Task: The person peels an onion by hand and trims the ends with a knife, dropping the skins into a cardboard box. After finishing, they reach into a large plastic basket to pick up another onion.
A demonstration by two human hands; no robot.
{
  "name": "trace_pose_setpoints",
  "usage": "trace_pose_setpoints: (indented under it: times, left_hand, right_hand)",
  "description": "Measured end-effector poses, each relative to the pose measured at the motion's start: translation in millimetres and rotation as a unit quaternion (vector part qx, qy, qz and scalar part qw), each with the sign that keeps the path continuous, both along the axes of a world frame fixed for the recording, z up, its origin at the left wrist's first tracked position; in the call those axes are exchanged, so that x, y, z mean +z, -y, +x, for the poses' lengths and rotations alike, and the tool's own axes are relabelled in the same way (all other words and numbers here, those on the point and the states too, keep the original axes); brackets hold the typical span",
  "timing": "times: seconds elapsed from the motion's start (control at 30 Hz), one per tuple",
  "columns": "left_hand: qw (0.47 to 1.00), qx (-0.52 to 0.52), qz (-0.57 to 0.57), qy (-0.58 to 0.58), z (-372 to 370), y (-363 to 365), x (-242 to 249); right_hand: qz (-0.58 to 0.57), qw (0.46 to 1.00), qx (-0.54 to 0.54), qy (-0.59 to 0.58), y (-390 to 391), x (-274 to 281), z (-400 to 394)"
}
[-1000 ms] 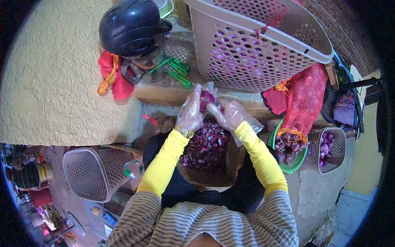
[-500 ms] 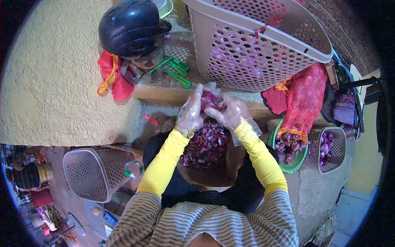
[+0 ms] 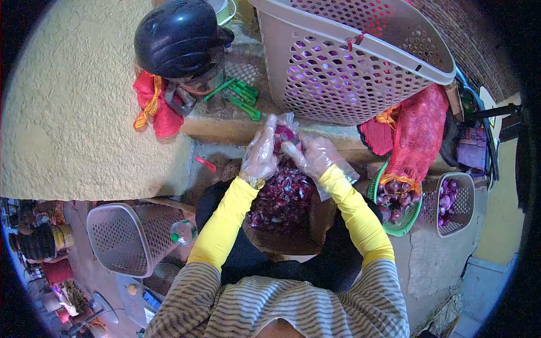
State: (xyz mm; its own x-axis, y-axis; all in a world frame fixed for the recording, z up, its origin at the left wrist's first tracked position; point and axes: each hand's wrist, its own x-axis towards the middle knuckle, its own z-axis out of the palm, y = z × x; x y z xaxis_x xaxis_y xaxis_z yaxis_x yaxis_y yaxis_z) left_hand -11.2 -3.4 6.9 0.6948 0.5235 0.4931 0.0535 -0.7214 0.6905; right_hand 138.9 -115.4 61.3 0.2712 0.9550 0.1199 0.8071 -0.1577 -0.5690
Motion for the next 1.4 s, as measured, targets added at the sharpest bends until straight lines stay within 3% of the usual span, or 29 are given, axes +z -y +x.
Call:
trace_pose_setpoints:
  times: [0.13, 0.2, 0.3, 0.33, 0.4, 0.47, 0.53, 0.57, 0.6, 0.63, 0.67, 0.7, 0.73, 0.83, 0.97, 1.03, 1.17, 1.27, 1.33, 1.37, 1.4]
  left_hand:
    - [0.993, -0.086, -0.052, 0.067, -3.6, -0.3, 9.5]
    - [0.923, -0.076, -0.372, 0.065, -1.8, 1.8, 10.4]
    - [0.919, -0.097, -0.379, 0.044, 2.5, -21.3, -21.2]
    - [0.7, -0.086, -0.672, 0.225, 7.3, -3.6, 20.8]
    - [0.701, -0.067, -0.676, 0.216, 7.1, -3.6, 24.7]
    - [0.702, -0.047, -0.68, 0.206, 6.8, -2.5, 17.5]
    - [0.778, -0.072, -0.598, 0.178, 7.5, 3.6, 7.2]
    - [0.778, -0.072, -0.598, 0.177, 4.8, 1.5, 2.8]
    - [0.945, -0.073, -0.303, 0.098, 0.1, -0.3, 14.9]
    - [0.997, -0.066, 0.029, 0.007, -2.4, -1.2, 21.5]
    - [0.997, -0.066, 0.029, 0.007, 1.0, 0.3, 18.8]
    - [0.945, -0.082, -0.306, 0.076, 7.9, 4.2, 20.0]
    - [0.779, -0.089, -0.605, 0.136, 12.7, 7.3, 21.5]
    - [0.751, -0.03, -0.645, 0.137, 12.0, 18.5, 58.3]
    - [0.724, -0.1, -0.667, 0.143, 12.9, 3.6, 18.5]
    - [0.829, -0.076, -0.542, 0.112, 12.5, 6.7, 19.3]
    - [0.827, -0.061, -0.543, 0.137, 15.6, 2.5, -6.0]
    - [0.96, -0.03, -0.274, 0.041, 4.3, -1.2, -21.8]
    - [0.997, -0.007, -0.079, -0.026, -0.5, -0.5, -19.3]
    - [0.996, -0.007, -0.08, -0.026, 0.2, -0.8, -18.1]
    - [0.896, -0.039, -0.438, 0.059, 3.5, -0.5, -1.2]
  right_hand:
    - [-0.019, 0.996, 0.043, 0.072, 1.9, 3.0, 0.9]
    - [-0.016, 0.991, 0.067, 0.116, 3.4, 4.7, -2.2]
    - [-0.023, 0.982, 0.134, 0.131, 5.6, 8.5, -8.0]
    - [-0.023, 0.983, 0.127, 0.132, 6.5, 10.2, -8.1]
    - [-0.024, 0.984, 0.119, 0.132, 7.4, 11.6, -6.4]
    - [-0.009, 0.999, 0.025, 0.021, 6.3, 12.4, -0.6]
    - [-0.011, 1.0, -0.011, 0.007, 5.8, 6.6, 4.0]
    - [-0.013, 0.999, -0.046, -0.007, 5.6, 4.4, 5.4]
    - [-0.016, 0.998, -0.054, -0.03, 5.1, 9.3, 3.9]
    - [-0.016, 0.998, -0.055, -0.03, 4.9, 7.6, 4.1]
    - [-0.011, 0.998, -0.054, -0.021, 4.3, 4.8, 4.6]
    - [-0.005, 0.998, -0.054, -0.012, 3.9, 4.6, 4.5]
    - [-0.005, 0.998, -0.054, -0.012, 4.5, 5.6, 4.0]
    - [-0.001, 0.999, -0.047, -0.017, 5.4, 10.6, 1.8]
    - [-0.008, 0.999, -0.029, -0.018, 3.7, 10.3, 1.1]
    - [-0.014, 0.999, -0.027, -0.01, 3.2, 7.6, 1.1]
    - [-0.013, 0.999, -0.008, 0.028, 1.5, -6.5, 4.9]
    - [-0.009, 0.996, 0.016, 0.093, 2.6, -3.8, 2.7]
    - [0.012, 0.992, 0.028, 0.121, 4.2, 3.8, 1.9]
    - [-0.001, 0.986, 0.077, 0.149, 5.0, 7.7, 3.8]
    - [-0.013, 0.976, 0.125, 0.178, 5.6, 11.1, 5.1]
